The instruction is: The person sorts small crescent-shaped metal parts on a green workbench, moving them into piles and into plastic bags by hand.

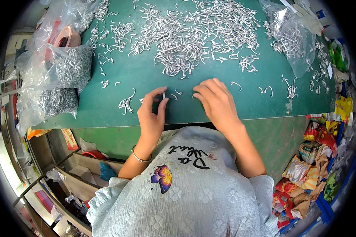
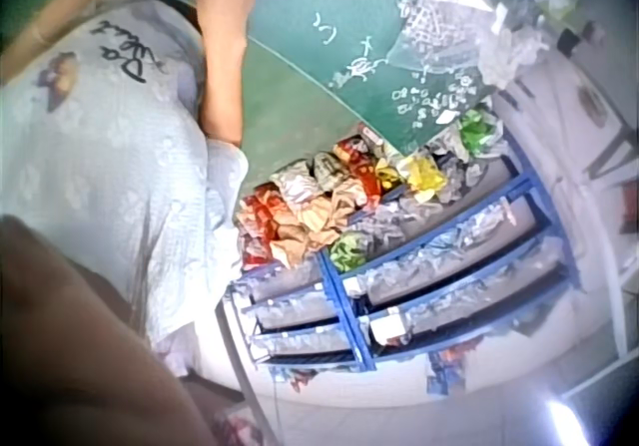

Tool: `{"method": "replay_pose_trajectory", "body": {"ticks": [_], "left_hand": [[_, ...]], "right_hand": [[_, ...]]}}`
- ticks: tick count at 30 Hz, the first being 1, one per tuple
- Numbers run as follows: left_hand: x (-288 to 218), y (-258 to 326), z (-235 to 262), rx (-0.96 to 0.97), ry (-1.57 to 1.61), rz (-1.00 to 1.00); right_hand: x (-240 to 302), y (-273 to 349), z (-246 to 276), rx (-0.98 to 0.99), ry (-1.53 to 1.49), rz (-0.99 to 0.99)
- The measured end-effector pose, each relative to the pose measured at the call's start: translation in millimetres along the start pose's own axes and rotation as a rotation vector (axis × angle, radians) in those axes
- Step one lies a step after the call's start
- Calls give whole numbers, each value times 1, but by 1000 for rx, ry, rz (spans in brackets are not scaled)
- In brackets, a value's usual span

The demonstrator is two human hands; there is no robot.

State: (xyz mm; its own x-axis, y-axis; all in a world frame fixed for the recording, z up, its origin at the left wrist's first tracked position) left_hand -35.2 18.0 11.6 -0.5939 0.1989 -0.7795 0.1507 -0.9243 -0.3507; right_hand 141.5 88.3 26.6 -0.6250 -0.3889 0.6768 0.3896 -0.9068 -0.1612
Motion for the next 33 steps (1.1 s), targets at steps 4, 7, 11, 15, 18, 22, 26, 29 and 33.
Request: {"method": "replay_pose_trajectory", "body": {"ticks": [4, 7, 11, 15, 18, 22, 26, 29, 33], "left_hand": [[-1, 2, 1, -17, -42, -57], [-1, 6, 19, -66, -122, -41], [13, 13, 56, -149, -263, 5], [22, 16, 55, -102, -227, 0], [16, 12, 45, -6, -193, -88], [16, 17, 40, 77, -240, -104], [13, 19, 38, 82, -296, -88], [9, 19, 36, 62, -333, -116], [-8, 12, 23, 67, -142, -136]], "right_hand": [[17, -4, -16, 77, 51, 47], [2, 1, -27, 147, 72, 36], [-1, 2, -24, 93, 49, 11], [26, -10, -17, 125, 167, 34], [13, -9, -18, 197, 163, 19], [11, -7, -3, 221, 169, 2], [22, -5, 11, 212, 172, -14], [16, -1, 7, 248, 215, -3], [9, 4, 17, 188, 197, -21]]}}
Point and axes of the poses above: each hand's wrist, its own y-axis away from the middle knuckle, its own z-axis out of the back of the hand, x = y × z, the point moved 2 cm from there along -y, towards the middle knuckle, and after that the axes turned 14 degrees about -z, right-handed, at the moved point
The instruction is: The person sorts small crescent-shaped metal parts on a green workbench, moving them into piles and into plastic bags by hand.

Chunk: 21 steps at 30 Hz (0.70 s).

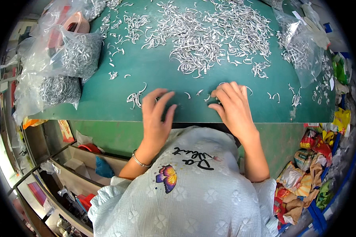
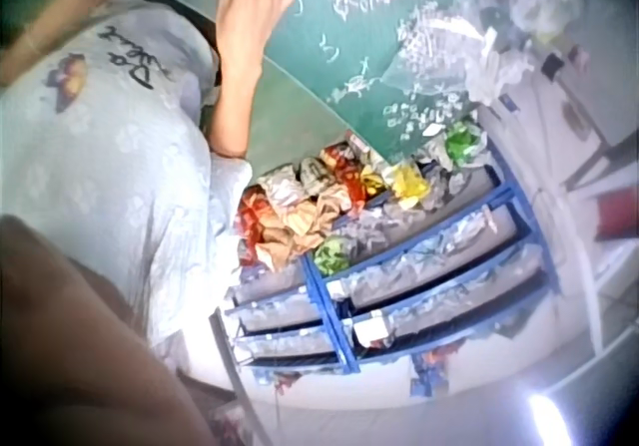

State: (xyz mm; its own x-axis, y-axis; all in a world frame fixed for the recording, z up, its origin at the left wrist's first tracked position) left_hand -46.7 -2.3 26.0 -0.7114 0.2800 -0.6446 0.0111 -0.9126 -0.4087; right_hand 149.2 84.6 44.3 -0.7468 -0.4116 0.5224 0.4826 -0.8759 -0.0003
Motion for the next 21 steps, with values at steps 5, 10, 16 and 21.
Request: {"method": "replay_pose_trajectory", "body": {"ticks": [5, 10, 16, 21], "left_hand": [[-8, -27, -49, 114, -73, -88], [3, -26, -44, 31, -37, -108], [18, -2, 8, -136, -141, -4], [29, 8, 10, -143, -176, 48]], "right_hand": [[-6, -2, -12, -9, 52, 29], [3, -2, -11, -95, -25, 27], [10, -8, -33, -86, -54, 53], [60, -36, -69, -147, -81, 172]]}}
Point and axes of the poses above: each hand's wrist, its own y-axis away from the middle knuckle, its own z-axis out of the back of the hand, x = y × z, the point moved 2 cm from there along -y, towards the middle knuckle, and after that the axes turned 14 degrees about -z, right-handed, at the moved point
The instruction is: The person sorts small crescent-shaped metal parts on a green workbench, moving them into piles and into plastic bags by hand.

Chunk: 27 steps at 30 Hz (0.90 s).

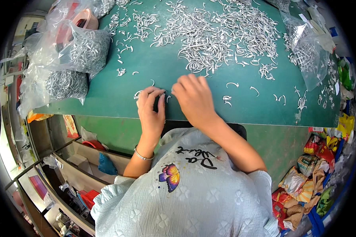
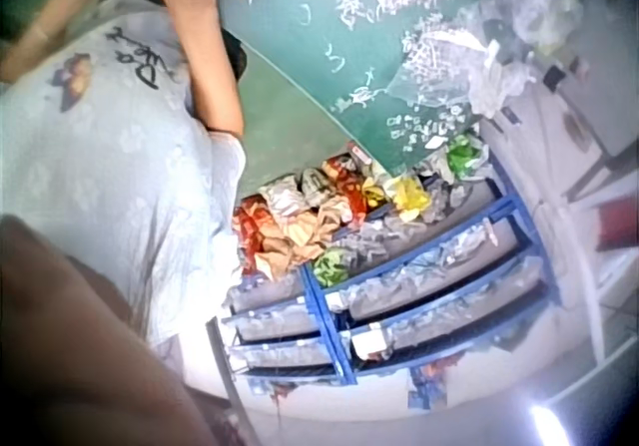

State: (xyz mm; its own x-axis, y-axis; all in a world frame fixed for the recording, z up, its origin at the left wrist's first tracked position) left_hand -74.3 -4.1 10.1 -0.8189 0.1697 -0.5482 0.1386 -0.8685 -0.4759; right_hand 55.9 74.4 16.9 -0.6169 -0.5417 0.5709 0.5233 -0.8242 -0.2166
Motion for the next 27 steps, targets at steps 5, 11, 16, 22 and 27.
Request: {"method": "replay_pose_trajectory", "body": {"ticks": [5, 11, 16, 22, 27], "left_hand": [[-11, 0, -1, 115, 6, -33], [-12, 6, -18, 171, 64, -95], [-12, 4, -17, 107, 33, -103], [-16, 6, -12, 113, -15, 16], [-16, 7, -12, 125, 74, 13]], "right_hand": [[-7, 10, 20, 34, -156, -63], [-49, 50, 83, -23, 43, -289], [-76, 69, 70, -59, -2, -271], [-71, 72, 69, -96, -262, -395], [-51, 54, 59, -86, -59, -273]]}}
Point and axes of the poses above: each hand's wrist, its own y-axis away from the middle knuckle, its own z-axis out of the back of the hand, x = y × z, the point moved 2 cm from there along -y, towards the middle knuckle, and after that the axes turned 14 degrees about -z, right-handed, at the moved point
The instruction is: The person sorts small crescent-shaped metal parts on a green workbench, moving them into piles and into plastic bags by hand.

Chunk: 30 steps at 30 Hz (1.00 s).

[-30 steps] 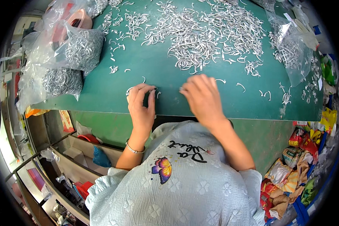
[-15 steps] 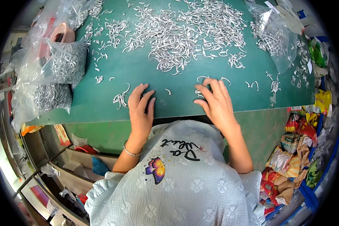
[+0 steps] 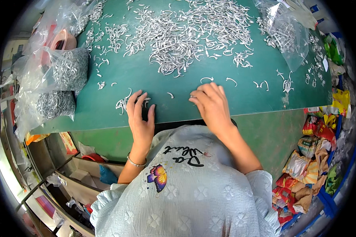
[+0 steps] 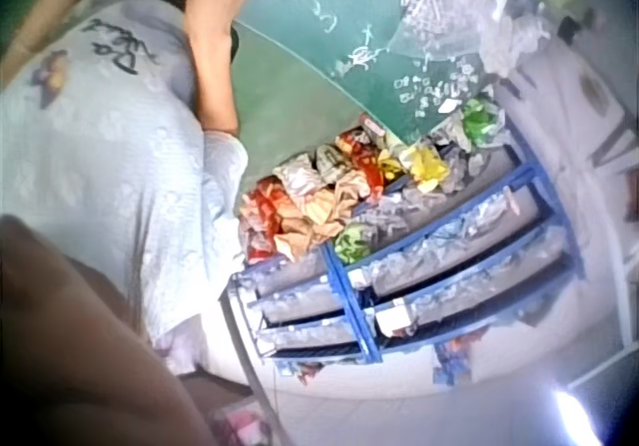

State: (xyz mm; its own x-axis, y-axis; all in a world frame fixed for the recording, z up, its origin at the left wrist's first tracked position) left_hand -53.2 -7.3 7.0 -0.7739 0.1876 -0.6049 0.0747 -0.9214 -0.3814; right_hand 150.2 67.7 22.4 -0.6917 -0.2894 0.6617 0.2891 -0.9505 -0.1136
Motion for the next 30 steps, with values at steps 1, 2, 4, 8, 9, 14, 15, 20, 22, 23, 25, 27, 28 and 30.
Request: {"method": "replay_pose_trajectory", "body": {"ticks": [1, 2, 4, 8, 9, 14, 15, 20, 22, 23, 25, 27, 28, 30], "left_hand": [[0, -1, 4, -13, -7, -2], [-1, 0, 5, -26, -10, -2], [-1, 1, 8, -46, -2, 2], [-1, 2, 5, -64, 4, -3], [0, 1, 4, -65, -6, -10], [2, 5, 3, -48, 61, -16], [2, 4, 3, -57, 77, -4], [5, 6, 4, -54, 128, 20], [4, 5, 6, -41, 154, 36], [4, 6, 6, -45, 200, 58], [3, 6, 5, -52, 292, 102], [3, 8, 5, -64, 353, 116], [4, 10, 3, -95, 390, 124], [4, 10, 3, -109, 398, 111]], "right_hand": [[-3, 0, 2, -19, -21, -14], [-7, 0, 5, -36, -38, -29], [-15, 3, 12, -66, -72, -77], [-21, 6, 16, -82, 69, -100], [-22, 7, 15, -84, 120, -91], [11, 5, 15, -32, 188, -33], [18, 4, 11, 33, 206, -7], [10, 11, -4, 20, 200, 31], [12, 14, -14, 56, 112, 84], [15, 14, -17, 73, 71, 109], [31, 16, -31, 123, -17, 188], [54, 6, -46, 162, -112, 218], [58, 2, -51, 180, -135, 184], [63, -5, -58, 214, -176, 111]]}}
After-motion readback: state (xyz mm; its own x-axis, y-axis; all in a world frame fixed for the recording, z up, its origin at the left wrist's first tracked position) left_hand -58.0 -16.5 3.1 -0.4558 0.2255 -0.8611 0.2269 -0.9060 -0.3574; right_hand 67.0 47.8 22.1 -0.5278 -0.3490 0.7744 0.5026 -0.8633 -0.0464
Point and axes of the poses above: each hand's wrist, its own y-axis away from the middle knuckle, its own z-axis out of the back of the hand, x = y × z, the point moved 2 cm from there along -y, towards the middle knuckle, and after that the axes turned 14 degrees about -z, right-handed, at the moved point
